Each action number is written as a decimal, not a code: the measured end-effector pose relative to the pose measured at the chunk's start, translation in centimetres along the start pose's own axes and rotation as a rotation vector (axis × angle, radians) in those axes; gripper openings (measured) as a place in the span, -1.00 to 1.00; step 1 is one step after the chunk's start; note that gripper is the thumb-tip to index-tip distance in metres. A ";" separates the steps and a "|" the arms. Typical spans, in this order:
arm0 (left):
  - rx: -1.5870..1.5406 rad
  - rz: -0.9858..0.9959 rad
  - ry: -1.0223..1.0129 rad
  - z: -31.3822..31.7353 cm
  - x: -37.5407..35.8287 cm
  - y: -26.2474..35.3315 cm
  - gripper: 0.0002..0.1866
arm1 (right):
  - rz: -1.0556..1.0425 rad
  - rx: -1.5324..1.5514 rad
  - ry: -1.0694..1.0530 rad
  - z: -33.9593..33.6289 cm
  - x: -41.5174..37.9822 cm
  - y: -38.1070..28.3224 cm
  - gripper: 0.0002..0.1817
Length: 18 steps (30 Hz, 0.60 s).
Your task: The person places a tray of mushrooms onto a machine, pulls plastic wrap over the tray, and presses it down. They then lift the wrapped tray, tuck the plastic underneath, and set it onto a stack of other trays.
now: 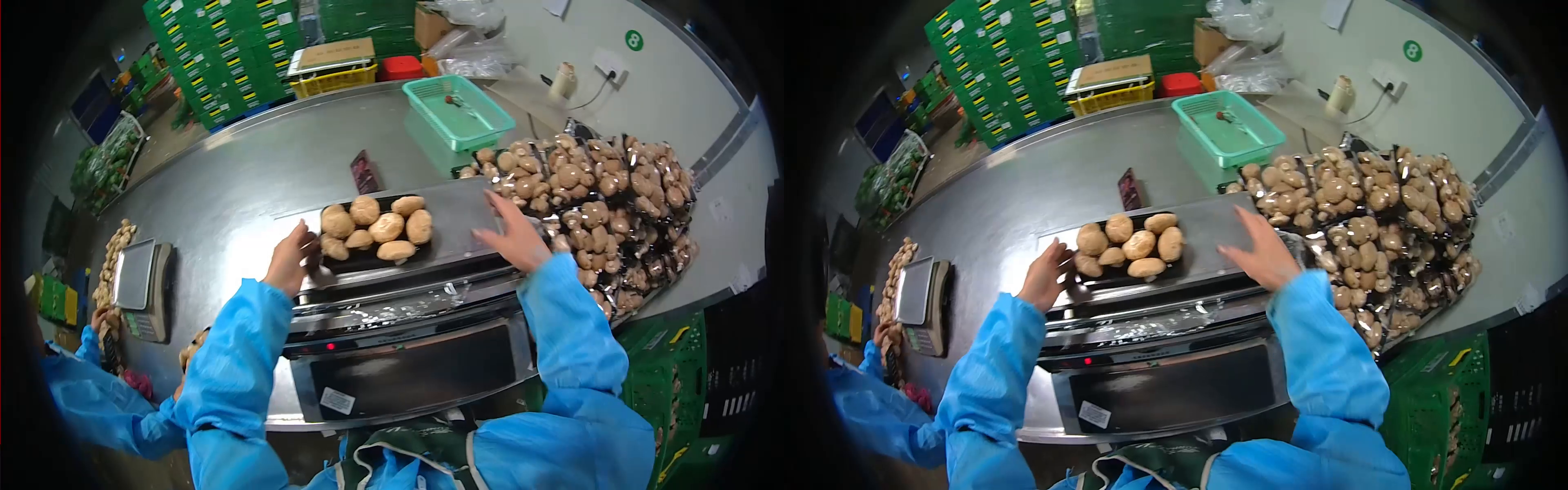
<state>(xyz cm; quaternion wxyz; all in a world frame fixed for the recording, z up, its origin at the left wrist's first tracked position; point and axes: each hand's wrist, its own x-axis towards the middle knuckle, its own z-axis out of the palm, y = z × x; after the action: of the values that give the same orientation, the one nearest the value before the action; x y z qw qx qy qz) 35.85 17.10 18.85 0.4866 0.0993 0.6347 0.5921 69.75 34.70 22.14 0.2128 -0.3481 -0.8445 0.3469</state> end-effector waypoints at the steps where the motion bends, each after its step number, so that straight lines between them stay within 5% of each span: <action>1: 0.019 0.003 -0.019 -0.8 -0.4 0.0 -0.52 | -0.020 -0.131 -0.013 -2.1 -2.4 0.8 -0.08; 3: 0.051 0.011 -0.075 -2.1 -1.1 -0.1 -0.38 | 0.038 -0.366 -0.064 -4.3 -7.3 2.3 -0.05; 4: -0.026 0.031 -0.045 -2.3 -1.5 -0.1 -0.56 | 0.121 -0.464 -0.101 -4.7 -9.2 2.9 -0.03; 8: -0.075 0.034 -0.077 -3.5 -2.2 -0.2 -0.55 | 0.138 -0.222 -0.031 -6.0 -11.2 5.5 -0.15; 12: 0.005 0.075 -0.117 -4.3 -3.4 0.0 -0.46 | 0.258 0.191 0.240 -10.6 -11.9 8.9 -0.34; 16: -0.011 0.114 -0.157 -5.4 -4.0 0.2 -0.53 | 0.371 0.937 0.411 -13.9 -13.3 10.1 -0.42; 18: -0.026 0.131 -0.176 -5.7 -4.2 0.6 -0.55 | 0.237 1.196 0.402 -14.6 -13.4 9.5 -0.47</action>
<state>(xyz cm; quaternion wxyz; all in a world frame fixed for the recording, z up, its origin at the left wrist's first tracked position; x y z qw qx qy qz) 33.53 10.57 20.48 0.5018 0.1857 0.5739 0.6200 91.67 36.13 23.39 0.4846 -0.3184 -0.4046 0.7071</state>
